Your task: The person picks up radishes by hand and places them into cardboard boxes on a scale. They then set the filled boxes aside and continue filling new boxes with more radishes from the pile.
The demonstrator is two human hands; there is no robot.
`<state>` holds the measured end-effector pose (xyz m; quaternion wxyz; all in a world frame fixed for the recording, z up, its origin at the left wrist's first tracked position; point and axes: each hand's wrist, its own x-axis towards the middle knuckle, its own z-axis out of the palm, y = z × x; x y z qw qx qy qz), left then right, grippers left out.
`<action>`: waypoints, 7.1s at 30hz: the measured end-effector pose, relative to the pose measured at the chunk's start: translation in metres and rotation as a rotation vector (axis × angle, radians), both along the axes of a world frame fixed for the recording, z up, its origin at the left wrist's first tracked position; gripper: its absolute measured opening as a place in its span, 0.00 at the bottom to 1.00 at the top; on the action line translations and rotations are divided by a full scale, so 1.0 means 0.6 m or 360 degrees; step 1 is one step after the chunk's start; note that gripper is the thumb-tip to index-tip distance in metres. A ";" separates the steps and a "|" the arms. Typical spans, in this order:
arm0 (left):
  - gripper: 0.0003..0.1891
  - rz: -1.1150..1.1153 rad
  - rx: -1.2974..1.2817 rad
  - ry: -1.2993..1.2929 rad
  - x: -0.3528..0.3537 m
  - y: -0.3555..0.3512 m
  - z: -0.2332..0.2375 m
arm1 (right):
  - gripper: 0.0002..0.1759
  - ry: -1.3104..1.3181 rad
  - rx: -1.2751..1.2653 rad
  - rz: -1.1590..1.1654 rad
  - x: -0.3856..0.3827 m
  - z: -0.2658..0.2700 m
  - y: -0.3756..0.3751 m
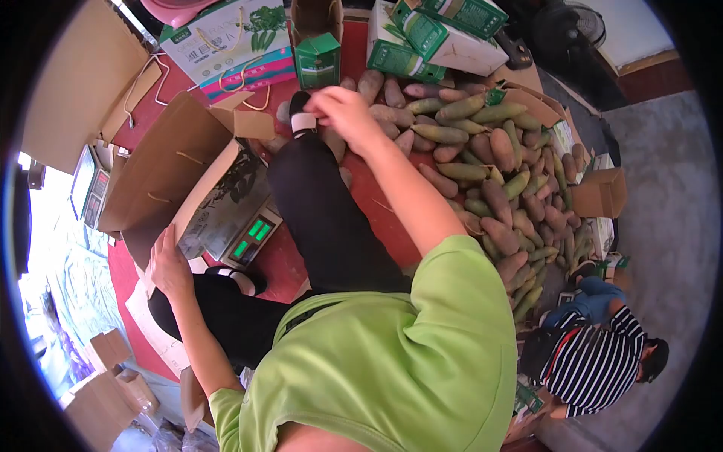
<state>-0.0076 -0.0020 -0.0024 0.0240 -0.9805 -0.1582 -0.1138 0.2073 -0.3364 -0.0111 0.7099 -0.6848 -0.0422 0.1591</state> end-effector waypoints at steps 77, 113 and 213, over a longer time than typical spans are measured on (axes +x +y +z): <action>0.19 -0.0023 0.0059 -0.0036 0.002 0.001 0.002 | 0.18 -0.0310 -0.0977 -0.0557 -0.189 -0.226 -0.322; 0.22 -0.0010 -0.0035 -0.0029 0.006 0.001 -0.008 | 0.10 0.0091 -0.0900 -0.0268 -0.026 -0.221 -0.213; 0.26 -0.0059 -0.0031 -0.0113 0.009 0.015 -0.030 | 0.26 0.1449 -0.1413 -0.0712 -0.493 -0.481 -0.471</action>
